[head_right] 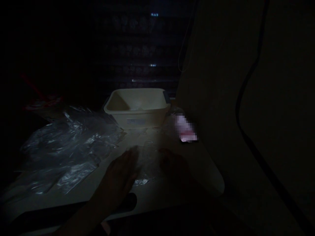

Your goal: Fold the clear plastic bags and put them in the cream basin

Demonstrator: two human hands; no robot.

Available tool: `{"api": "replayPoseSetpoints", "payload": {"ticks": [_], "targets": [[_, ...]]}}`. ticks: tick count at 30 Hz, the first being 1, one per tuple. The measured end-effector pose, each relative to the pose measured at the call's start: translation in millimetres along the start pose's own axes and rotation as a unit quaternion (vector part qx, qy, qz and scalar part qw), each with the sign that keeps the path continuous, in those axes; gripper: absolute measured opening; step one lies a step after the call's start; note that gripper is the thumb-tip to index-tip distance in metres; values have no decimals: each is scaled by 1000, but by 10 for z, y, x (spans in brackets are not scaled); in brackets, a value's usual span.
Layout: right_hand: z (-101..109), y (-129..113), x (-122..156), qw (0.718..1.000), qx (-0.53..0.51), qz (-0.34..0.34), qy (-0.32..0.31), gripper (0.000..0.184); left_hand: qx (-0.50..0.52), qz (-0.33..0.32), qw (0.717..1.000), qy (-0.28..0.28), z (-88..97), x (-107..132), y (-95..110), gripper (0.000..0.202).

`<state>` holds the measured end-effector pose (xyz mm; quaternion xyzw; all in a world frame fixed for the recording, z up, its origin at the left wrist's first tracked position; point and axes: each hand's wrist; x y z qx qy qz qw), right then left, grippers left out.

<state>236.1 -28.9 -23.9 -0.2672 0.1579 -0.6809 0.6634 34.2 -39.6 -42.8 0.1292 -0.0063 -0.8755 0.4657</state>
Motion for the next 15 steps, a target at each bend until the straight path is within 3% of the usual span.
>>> {"api": "replayPoseSetpoints", "payload": {"ticks": [6, 15], "targets": [[18, -24, 54, 999, 46, 13, -5, 36, -43, -15, 999, -22, -87, 33, 12, 54], [-67, 70, 29, 992, 98, 67, 31, 32, -30, -7, 999, -33, -35, 6, 1, 50]]}}
Point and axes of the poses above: each hand's wrist, its own x-axis away from the middle knuckle, its own z-axis out of the back of the hand, y = z × x, and after that the axes turned 2 degrees about x, right-handed
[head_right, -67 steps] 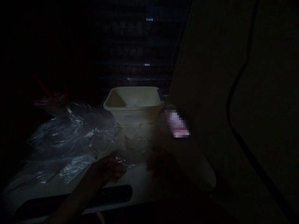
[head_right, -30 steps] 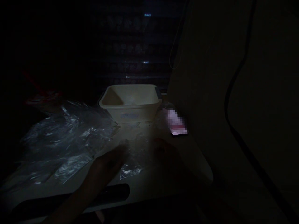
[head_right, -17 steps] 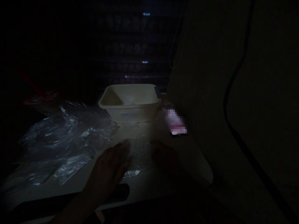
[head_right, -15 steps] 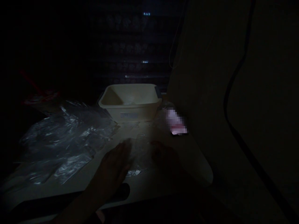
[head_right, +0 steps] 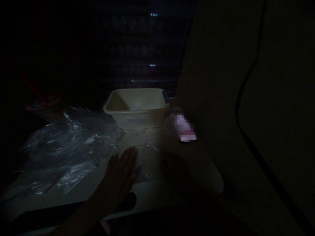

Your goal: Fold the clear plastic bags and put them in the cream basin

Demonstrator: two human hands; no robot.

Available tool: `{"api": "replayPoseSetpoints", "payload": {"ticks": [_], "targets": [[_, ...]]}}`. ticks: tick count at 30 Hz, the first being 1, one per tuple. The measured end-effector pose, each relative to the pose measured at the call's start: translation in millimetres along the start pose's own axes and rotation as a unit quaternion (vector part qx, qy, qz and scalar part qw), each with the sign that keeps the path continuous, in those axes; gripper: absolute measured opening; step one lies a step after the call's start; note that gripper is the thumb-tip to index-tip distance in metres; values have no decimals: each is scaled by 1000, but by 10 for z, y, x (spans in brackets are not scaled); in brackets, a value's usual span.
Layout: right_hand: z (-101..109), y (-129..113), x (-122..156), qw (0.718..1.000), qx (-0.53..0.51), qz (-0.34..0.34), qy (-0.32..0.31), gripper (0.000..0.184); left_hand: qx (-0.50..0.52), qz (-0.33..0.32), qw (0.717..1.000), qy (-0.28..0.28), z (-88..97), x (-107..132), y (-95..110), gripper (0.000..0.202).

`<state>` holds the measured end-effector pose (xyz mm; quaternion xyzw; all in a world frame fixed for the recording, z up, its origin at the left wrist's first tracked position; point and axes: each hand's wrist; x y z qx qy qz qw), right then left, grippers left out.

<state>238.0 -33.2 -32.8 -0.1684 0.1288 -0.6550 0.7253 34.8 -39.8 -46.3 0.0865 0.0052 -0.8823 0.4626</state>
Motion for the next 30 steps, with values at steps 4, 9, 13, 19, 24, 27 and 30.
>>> {"api": "replayPoseSetpoints", "payload": {"ticks": [4, 9, 13, 19, 24, 27, 30], "targets": [[-5, 4, -19, 1000, -3, 3, 5, 35, 22, -12, 1000, -11, 0, -40, 7, 49], [-15, 15, -26, 1000, 5, -8, 5, 35, 40, -2, 999, -10, 8, -70, 3, 47], [22, -1, -21, 999, -11, -29, 6, 34, 64, 37, 996, 42, 69, 40, -28, 44], [130, 31, 73, 984, -162, -77, -10, 34, 154, 117, 978, 73, 104, 255, 8, 39], [139, 97, 131, 973, -205, -102, -21, 38, 229, 127, 963, 71, 13, 244, 45, 39], [108, 162, 174, 977, -174, -125, -16, 36, 244, 119, 961, 56, -21, 223, 15, 39], [65, 229, 229, 973, -195, -124, -27, 38, 241, 125, 960, 65, -45, 226, 1, 37]]}}
Point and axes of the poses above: each hand's wrist, its own x-axis away from the middle knuckle, its own z-axis out of the back of the hand, y = z × x, and after that the axes turned 2 degrees about x, right-handed
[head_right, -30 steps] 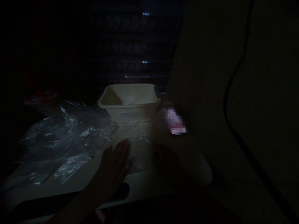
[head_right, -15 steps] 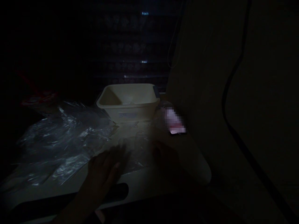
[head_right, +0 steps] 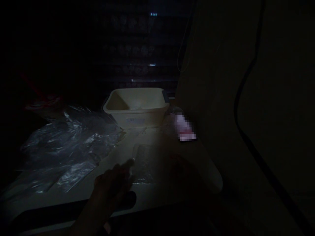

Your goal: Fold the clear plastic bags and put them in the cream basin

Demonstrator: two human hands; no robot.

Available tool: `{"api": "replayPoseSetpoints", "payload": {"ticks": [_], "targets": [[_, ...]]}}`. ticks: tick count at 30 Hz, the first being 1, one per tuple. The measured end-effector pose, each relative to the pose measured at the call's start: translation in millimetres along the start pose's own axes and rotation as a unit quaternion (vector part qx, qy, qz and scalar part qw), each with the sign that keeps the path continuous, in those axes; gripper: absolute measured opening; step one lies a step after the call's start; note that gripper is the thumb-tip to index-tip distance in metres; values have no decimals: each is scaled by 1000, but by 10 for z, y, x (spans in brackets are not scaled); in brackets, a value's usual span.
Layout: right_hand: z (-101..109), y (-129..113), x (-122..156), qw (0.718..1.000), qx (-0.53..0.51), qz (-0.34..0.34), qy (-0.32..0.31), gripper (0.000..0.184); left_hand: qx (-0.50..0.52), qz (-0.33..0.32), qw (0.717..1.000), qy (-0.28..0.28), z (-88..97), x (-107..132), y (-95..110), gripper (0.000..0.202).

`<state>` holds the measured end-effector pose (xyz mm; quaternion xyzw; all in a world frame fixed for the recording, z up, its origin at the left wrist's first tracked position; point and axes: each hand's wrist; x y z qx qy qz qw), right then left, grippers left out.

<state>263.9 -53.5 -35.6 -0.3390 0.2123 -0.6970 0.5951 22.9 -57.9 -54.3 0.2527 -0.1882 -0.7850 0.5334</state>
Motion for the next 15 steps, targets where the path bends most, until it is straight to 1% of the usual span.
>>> {"api": "replayPoseSetpoints", "payload": {"ticks": [2, 4, 7, 9, 11, 13, 15], "targets": [[-7, 19, 20, 1000, -4, 0, -10, 39, 5, -6, 1000, -7, -13, 6, -3, 30], [-9, -17, 26, 1000, 8, 4, -17, 40, 15, -21, 1000, -14, -14, 0, 6, 23], [-3, -145, -9, 999, 26, 28, -22, 39, 10, -55, 998, 5, 29, -50, 35, 19], [5, -232, -69, 997, 43, 64, -24, 37, -8, -85, 996, 19, 77, -110, 56, 21], [12, -289, -146, 993, 66, 93, -27, 36, -29, -102, 994, 21, 114, -181, 69, 25], [18, -310, -217, 990, 83, 110, -28, 36, -44, -100, 994, 5, 124, -247, 76, 30], [18, -305, -257, 989, 92, 112, -18, 34, -67, -89, 994, -21, 100, -295, 82, 35]]}}
Point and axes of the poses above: each hand's wrist, its own x-axis away from the middle knuckle, its own z-axis out of the back of the hand, y = z × x, and after that the axes turned 2 degrees about x, right-handed
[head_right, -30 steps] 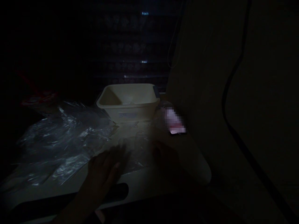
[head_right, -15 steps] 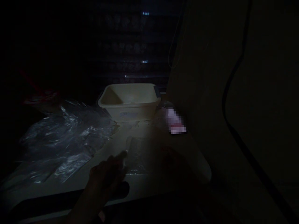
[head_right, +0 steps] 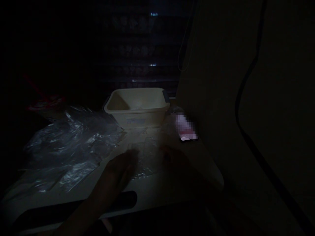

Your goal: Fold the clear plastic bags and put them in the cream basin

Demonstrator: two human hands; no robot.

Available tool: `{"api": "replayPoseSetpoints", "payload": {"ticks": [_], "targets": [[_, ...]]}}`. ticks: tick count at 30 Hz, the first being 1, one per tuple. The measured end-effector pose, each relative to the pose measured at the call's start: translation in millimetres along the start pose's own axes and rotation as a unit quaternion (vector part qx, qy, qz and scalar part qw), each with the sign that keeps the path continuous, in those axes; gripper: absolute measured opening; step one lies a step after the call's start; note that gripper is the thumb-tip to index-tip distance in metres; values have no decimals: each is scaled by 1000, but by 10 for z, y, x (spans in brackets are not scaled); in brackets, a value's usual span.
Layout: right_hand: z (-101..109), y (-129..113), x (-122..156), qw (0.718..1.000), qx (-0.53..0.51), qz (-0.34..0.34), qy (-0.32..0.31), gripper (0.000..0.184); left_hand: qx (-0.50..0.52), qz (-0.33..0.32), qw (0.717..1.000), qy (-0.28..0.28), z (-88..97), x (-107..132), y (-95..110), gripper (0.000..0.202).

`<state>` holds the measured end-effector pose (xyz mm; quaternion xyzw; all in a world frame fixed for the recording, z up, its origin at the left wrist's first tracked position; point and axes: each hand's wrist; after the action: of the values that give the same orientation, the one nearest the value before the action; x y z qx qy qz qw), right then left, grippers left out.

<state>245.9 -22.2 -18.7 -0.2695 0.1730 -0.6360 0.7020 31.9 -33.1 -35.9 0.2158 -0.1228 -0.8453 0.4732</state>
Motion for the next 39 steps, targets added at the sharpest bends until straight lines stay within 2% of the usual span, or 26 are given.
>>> {"api": "replayPoseSetpoints", "payload": {"ticks": [4, 6, 15, 20, 23, 26, 30, 34, 36, 39], "targets": [[-30, 28, 41, 998, 30, -8, 48, 30, -81, -12, 995, -59, -91, -33, 23, 43], [-56, 39, 92, 997, 38, -8, 60, 26, -110, -20, 991, -67, -115, -18, 36, 44], [-82, 155, 264, 997, 2, -8, 75, 24, -97, 68, 992, 34, -51, 286, 58, 42], [-77, 174, 294, 996, -38, -7, 75, 24, -7, 106, 993, 41, -105, 315, 84, 42], [-62, 180, 308, 995, -62, -10, 81, 25, -15, 117, 992, 48, -107, 293, 57, 41], [-55, 200, 317, 993, -83, -18, 87, 25, -32, 87, 994, 57, -83, 276, 1, 42], [-83, 205, 274, 992, -104, -23, 75, 24, -47, 1, 999, 14, -61, 200, -16, 42], [-75, 187, 173, 993, -102, -18, 48, 24, -117, -19, 992, -39, -82, 72, 25, 44], [-62, 173, 125, 996, -55, -18, 74, 26, -134, -25, 988, -69, -97, 5, 32, 46], [-106, 97, 77, 985, 57, 23, 162, 31, -153, -34, 983, -93, -123, -91, 26, 48]]}}
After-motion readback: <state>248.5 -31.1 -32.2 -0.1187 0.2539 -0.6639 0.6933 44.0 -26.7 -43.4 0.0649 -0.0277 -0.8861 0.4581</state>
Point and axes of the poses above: each hand's wrist, its own x-axis away from the middle knuckle, its own z-axis out of the back of the hand, y = z × x, and after that the axes turned 2 degrees about x, right-handed
